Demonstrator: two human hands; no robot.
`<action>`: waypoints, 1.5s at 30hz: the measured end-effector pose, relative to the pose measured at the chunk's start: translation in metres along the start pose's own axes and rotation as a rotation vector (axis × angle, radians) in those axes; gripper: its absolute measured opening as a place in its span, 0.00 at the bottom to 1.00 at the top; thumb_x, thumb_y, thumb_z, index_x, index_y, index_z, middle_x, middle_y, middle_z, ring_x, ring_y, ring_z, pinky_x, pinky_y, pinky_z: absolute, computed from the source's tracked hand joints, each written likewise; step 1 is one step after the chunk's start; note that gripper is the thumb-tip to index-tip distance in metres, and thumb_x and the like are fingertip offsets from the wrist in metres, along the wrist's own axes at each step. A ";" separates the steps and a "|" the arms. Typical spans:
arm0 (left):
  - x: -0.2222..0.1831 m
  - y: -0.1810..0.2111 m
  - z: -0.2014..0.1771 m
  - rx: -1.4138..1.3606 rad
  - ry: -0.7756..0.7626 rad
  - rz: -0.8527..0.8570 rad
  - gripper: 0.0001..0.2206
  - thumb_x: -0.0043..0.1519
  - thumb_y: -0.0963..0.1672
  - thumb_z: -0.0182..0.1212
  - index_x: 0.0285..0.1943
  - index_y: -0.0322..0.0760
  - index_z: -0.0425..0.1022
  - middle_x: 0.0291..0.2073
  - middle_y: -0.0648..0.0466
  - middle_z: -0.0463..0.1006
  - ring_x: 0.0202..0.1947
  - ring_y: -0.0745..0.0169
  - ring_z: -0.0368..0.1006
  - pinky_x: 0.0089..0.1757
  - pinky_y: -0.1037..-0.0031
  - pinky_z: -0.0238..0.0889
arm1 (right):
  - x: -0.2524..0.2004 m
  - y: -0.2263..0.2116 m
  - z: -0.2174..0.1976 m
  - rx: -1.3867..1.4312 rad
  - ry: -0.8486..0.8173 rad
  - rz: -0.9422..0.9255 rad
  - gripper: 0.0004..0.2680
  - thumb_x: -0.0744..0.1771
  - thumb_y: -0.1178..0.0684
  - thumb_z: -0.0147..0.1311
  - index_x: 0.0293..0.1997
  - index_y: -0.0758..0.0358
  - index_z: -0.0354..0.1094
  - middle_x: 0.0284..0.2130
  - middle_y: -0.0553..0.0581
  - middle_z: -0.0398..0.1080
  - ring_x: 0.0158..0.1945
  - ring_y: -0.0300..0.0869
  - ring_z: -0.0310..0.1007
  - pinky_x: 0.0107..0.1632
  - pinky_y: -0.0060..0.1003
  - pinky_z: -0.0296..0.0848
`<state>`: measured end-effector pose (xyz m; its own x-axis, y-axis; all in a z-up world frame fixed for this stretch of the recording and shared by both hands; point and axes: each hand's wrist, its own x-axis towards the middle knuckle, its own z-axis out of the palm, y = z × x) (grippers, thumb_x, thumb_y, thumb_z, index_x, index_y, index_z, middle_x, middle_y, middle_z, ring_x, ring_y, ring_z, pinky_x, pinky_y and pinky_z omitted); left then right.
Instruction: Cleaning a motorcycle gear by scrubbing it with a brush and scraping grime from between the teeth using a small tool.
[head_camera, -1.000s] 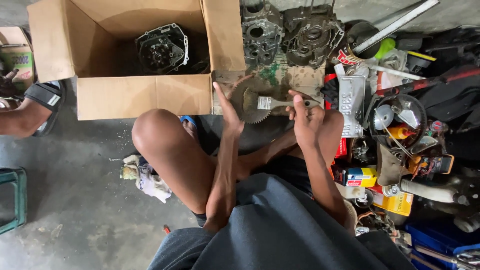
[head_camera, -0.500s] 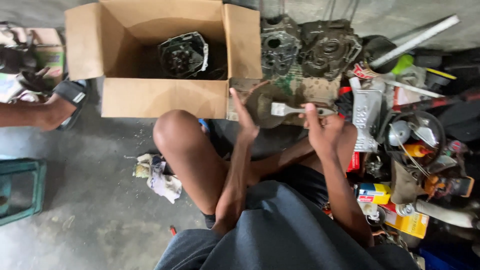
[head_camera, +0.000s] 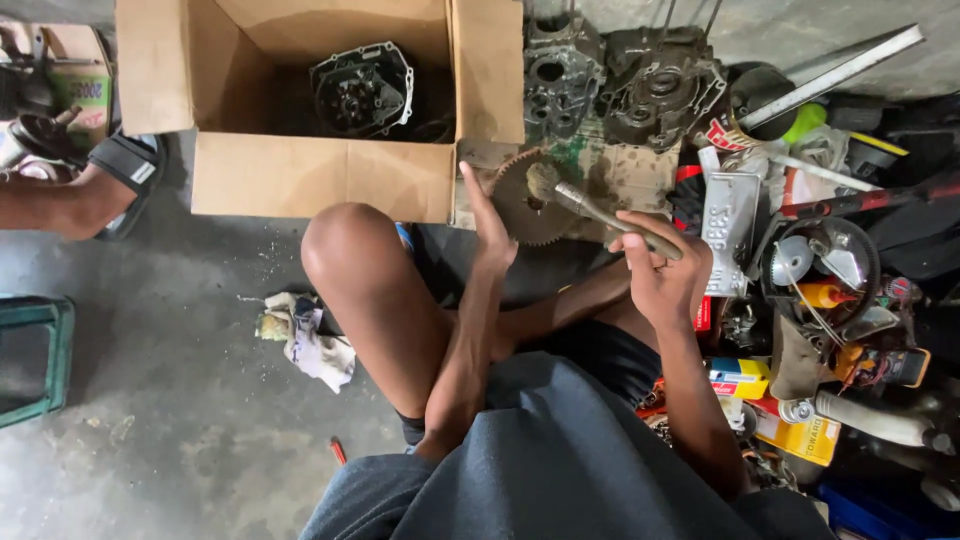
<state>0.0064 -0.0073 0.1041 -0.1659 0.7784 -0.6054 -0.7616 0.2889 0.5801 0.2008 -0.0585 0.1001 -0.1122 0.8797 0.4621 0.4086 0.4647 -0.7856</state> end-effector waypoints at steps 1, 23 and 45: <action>0.001 -0.001 -0.002 -0.001 0.005 -0.001 0.52 0.56 0.69 0.42 0.83 0.37 0.43 0.79 0.33 0.40 0.78 0.25 0.31 0.69 0.34 0.24 | -0.008 0.009 0.004 0.002 -0.004 0.002 0.08 0.71 0.56 0.54 0.47 0.69 0.78 0.20 0.55 0.75 0.20 0.38 0.69 0.30 0.32 0.69; 0.049 -0.036 -0.040 0.079 -0.165 0.174 0.46 0.60 0.72 0.34 0.63 0.39 0.79 0.56 0.33 0.78 0.61 0.34 0.72 0.59 0.50 0.66 | 0.015 -0.015 -0.004 -0.054 -0.136 -0.138 0.05 0.69 0.58 0.58 0.45 0.66 0.79 0.25 0.58 0.76 0.27 0.46 0.78 0.36 0.36 0.75; 0.023 -0.006 -0.011 -0.130 0.079 0.041 0.51 0.53 0.70 0.47 0.75 0.35 0.64 0.73 0.32 0.59 0.74 0.26 0.52 0.67 0.40 0.48 | 0.002 -0.007 -0.001 -0.183 -0.257 -0.277 0.10 0.67 0.59 0.58 0.53 0.63 0.78 0.39 0.58 0.76 0.35 0.48 0.77 0.38 0.38 0.75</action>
<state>0.0002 0.0023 0.0809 -0.2439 0.7402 -0.6265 -0.8268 0.1789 0.5332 0.1989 -0.0607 0.1072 -0.4529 0.7315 0.5098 0.4831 0.6819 -0.5493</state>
